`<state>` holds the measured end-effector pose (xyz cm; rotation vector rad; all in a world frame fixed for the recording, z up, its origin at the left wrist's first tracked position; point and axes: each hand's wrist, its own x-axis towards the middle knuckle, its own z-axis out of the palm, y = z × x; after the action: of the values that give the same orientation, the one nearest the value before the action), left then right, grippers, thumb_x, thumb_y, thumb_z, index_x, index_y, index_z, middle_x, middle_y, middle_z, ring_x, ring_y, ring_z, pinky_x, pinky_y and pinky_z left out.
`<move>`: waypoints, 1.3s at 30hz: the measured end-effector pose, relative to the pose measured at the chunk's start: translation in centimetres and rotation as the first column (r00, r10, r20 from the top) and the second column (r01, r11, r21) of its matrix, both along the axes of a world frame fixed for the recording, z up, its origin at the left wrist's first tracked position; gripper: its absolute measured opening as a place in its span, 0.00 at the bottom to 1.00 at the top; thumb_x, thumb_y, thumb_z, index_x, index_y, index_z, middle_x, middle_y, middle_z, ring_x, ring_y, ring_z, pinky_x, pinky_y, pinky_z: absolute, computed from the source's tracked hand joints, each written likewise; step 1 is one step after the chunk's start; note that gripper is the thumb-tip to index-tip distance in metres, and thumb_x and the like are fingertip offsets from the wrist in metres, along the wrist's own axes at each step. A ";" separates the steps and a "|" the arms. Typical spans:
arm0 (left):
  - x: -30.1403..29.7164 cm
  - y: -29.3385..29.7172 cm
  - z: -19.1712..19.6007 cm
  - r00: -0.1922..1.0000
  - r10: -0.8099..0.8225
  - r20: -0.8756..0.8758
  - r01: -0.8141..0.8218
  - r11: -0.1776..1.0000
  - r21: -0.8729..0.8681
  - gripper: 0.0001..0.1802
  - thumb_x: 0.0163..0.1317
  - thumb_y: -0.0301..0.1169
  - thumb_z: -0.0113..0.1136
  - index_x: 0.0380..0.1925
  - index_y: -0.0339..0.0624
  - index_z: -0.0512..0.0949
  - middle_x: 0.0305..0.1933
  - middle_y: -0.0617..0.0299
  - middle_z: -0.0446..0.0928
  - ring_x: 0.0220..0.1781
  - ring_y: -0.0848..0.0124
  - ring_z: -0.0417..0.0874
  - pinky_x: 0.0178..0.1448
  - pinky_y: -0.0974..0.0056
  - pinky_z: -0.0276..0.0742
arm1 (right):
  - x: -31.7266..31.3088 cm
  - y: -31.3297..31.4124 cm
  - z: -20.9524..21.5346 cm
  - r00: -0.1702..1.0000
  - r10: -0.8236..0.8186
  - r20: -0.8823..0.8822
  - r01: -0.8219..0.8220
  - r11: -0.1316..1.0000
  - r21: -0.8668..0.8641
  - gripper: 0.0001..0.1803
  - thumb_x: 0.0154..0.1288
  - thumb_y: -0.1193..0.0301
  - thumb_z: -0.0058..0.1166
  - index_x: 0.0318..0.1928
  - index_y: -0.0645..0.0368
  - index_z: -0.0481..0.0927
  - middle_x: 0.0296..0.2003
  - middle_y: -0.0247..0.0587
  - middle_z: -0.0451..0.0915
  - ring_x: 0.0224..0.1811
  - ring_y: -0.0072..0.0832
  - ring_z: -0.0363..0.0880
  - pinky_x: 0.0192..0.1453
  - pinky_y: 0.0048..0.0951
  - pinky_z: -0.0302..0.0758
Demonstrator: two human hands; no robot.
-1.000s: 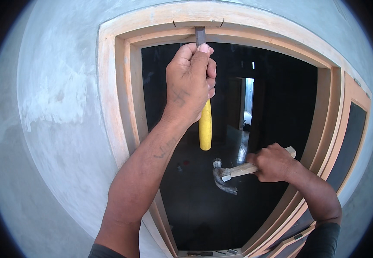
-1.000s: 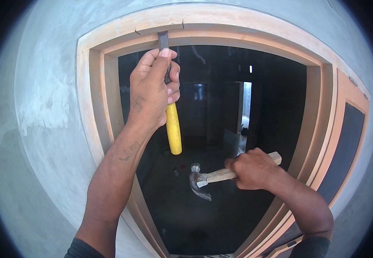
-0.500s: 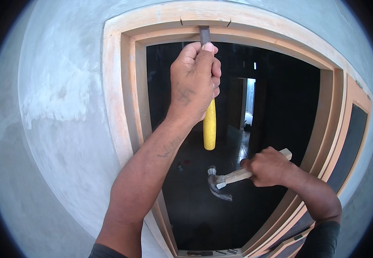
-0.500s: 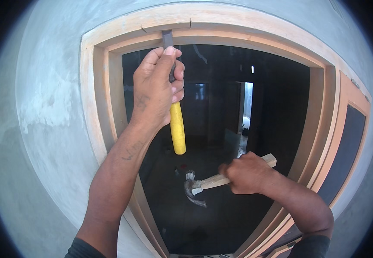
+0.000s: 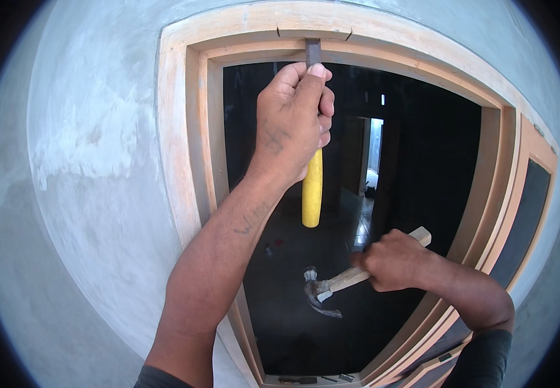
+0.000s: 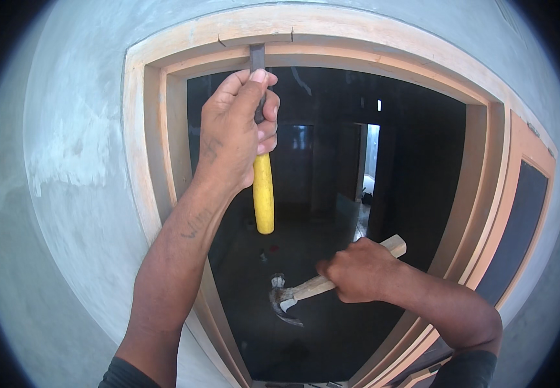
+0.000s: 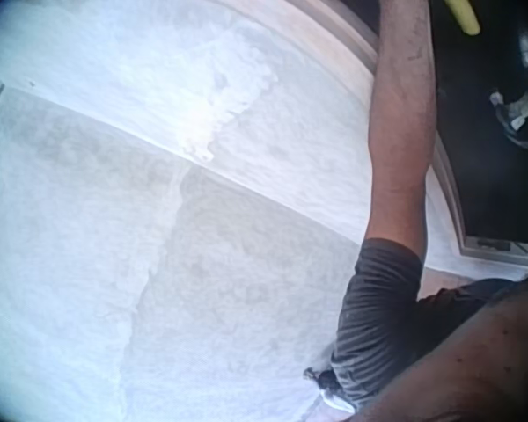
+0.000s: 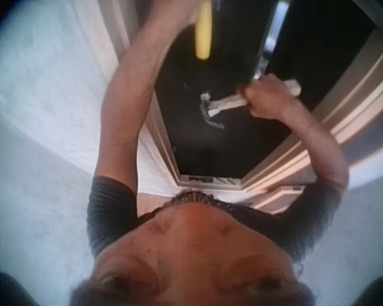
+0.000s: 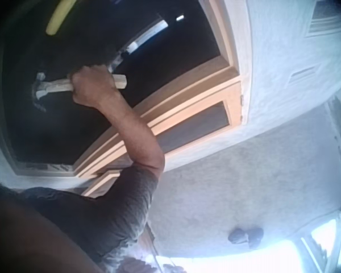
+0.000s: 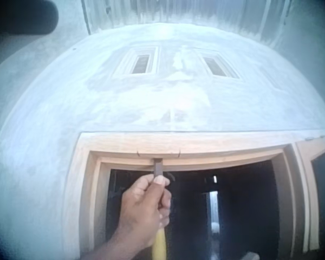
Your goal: The person uses a hammer and a chisel to secure a wooden door frame to a wall. They repeatedly position the chisel against the frame and strike it with the hammer to drive it into place.
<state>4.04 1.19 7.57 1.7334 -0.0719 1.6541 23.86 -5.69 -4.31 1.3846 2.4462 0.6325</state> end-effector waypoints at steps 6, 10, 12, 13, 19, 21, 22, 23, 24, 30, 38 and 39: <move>-0.2 -0.1 0.0 0.999 -0.029 0.014 0.029 1.000 -0.005 0.14 0.80 0.39 0.55 0.48 0.38 0.75 0.28 0.67 0.72 0.19 0.85 0.63 0.21 0.76 0.60 | 0.2 0.1 -0.1 1.000 0.005 -0.006 -0.004 1.000 0.023 0.19 0.60 0.72 0.63 0.54 0.58 0.86 0.31 0.43 0.90 0.34 0.32 0.92 0.45 0.37 0.89; -0.2 -0.2 0.0 0.999 -0.029 0.014 0.029 1.000 -0.011 0.13 0.80 0.39 0.55 0.48 0.39 0.75 0.28 0.67 0.72 0.19 0.85 0.63 0.21 0.76 0.60 | 0.3 0.1 -0.5 1.000 -0.002 -0.003 0.002 1.000 0.013 0.19 0.61 0.72 0.64 0.53 0.58 0.86 0.30 0.43 0.90 0.35 0.32 0.92 0.46 0.36 0.90; -0.2 -0.3 -0.1 1.000 -0.026 0.015 0.026 1.000 -0.015 0.13 0.79 0.39 0.55 0.48 0.39 0.75 0.28 0.67 0.72 0.19 0.85 0.63 0.21 0.76 0.60 | 0.3 0.1 -0.6 1.000 -0.012 0.003 0.012 1.000 0.006 0.18 0.61 0.72 0.64 0.53 0.58 0.86 0.30 0.43 0.90 0.35 0.32 0.92 0.46 0.36 0.90; -0.1 -0.3 -0.1 1.000 -0.025 0.014 0.025 1.000 -0.016 0.13 0.79 0.39 0.55 0.48 0.39 0.75 0.28 0.67 0.72 0.19 0.85 0.63 0.21 0.76 0.60 | 0.2 0.1 -0.5 1.000 -0.023 0.006 0.023 1.000 0.001 0.18 0.61 0.72 0.64 0.53 0.58 0.86 0.30 0.43 0.90 0.35 0.32 0.92 0.46 0.36 0.90; -0.4 -0.4 -0.4 1.000 -0.014 0.025 0.014 1.000 -0.016 0.13 0.79 0.39 0.55 0.48 0.40 0.75 0.28 0.67 0.72 0.20 0.84 0.64 0.22 0.76 0.61 | 0.1 -0.1 -0.9 1.000 -0.030 0.009 0.030 1.000 0.002 0.18 0.61 0.71 0.65 0.52 0.57 0.86 0.32 0.44 0.90 0.37 0.31 0.92 0.48 0.37 0.90; -0.5 -0.5 -0.4 1.000 0.002 0.013 -0.001 1.000 -0.020 0.13 0.79 0.39 0.54 0.48 0.40 0.75 0.28 0.67 0.72 0.20 0.84 0.64 0.22 0.76 0.61 | 0.1 -0.2 -0.9 0.999 -0.034 0.006 0.034 0.999 0.001 0.18 0.61 0.71 0.65 0.52 0.57 0.86 0.33 0.44 0.90 0.37 0.32 0.92 0.48 0.37 0.90; -0.5 -0.5 -0.4 1.000 0.009 0.007 -0.009 1.000 -0.020 0.13 0.79 0.39 0.54 0.48 0.40 0.75 0.28 0.67 0.72 0.20 0.84 0.64 0.22 0.76 0.61 | 0.0 -0.2 -0.9 0.999 -0.035 0.005 0.035 0.999 0.000 0.18 0.61 0.71 0.65 0.53 0.57 0.86 0.32 0.44 0.90 0.37 0.32 0.92 0.49 0.37 0.89; -0.5 -0.5 -0.4 1.000 0.015 0.005 -0.015 1.000 -0.018 0.13 0.79 0.39 0.54 0.48 0.40 0.75 0.28 0.67 0.72 0.20 0.84 0.64 0.22 0.76 0.61 | 0.0 -0.2 -0.9 0.999 -0.037 0.003 0.037 0.999 -0.001 0.18 0.61 0.71 0.64 0.53 0.57 0.86 0.32 0.44 0.90 0.37 0.32 0.92 0.49 0.38 0.89; -0.5 -0.5 -0.3 1.000 0.020 0.002 -0.020 1.000 -0.016 0.13 0.79 0.39 0.54 0.48 0.41 0.75 0.28 0.67 0.72 0.20 0.84 0.64 0.22 0.76 0.61 | 0.1 -0.2 -0.9 0.999 -0.036 0.002 0.036 0.999 0.002 0.18 0.61 0.71 0.65 0.53 0.57 0.86 0.32 0.44 0.90 0.38 0.32 0.92 0.49 0.38 0.89; -0.6 -0.3 -0.2 0.999 0.033 0.002 -0.033 0.999 0.006 0.13 0.80 0.40 0.54 0.48 0.40 0.75 0.28 0.67 0.71 0.19 0.84 0.64 0.22 0.76 0.62 | 0.1 -0.2 -0.8 0.999 -0.031 -0.014 0.031 1.000 0.002 0.18 0.60 0.71 0.65 0.52 0.56 0.86 0.32 0.44 0.89 0.38 0.32 0.92 0.49 0.38 0.89; -0.9 -0.4 -0.4 1.000 0.031 0.003 -0.031 1.000 -0.001 0.13 0.80 0.40 0.53 0.48 0.41 0.75 0.28 0.67 0.72 0.19 0.85 0.65 0.22 0.76 0.62 | 0.0 -0.3 -1.2 0.999 -0.046 0.002 0.046 0.999 -0.017 0.18 0.61 0.71 0.64 0.52 0.56 0.86 0.33 0.44 0.90 0.38 0.32 0.92 0.50 0.37 0.89; -0.9 -0.3 -0.5 0.999 0.037 0.000 -0.037 0.999 0.006 0.13 0.80 0.40 0.53 0.48 0.41 0.75 0.28 0.67 0.72 0.20 0.85 0.65 0.22 0.76 0.62 | 0.0 -0.4 -1.1 0.999 -0.046 0.004 0.046 0.999 -0.015 0.18 0.61 0.71 0.65 0.52 0.56 0.86 0.33 0.44 0.90 0.38 0.31 0.92 0.50 0.37 0.89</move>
<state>3.11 0.94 7.07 1.7494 -0.0450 1.6822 23.85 -6.11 -5.45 1.4285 2.4036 0.6047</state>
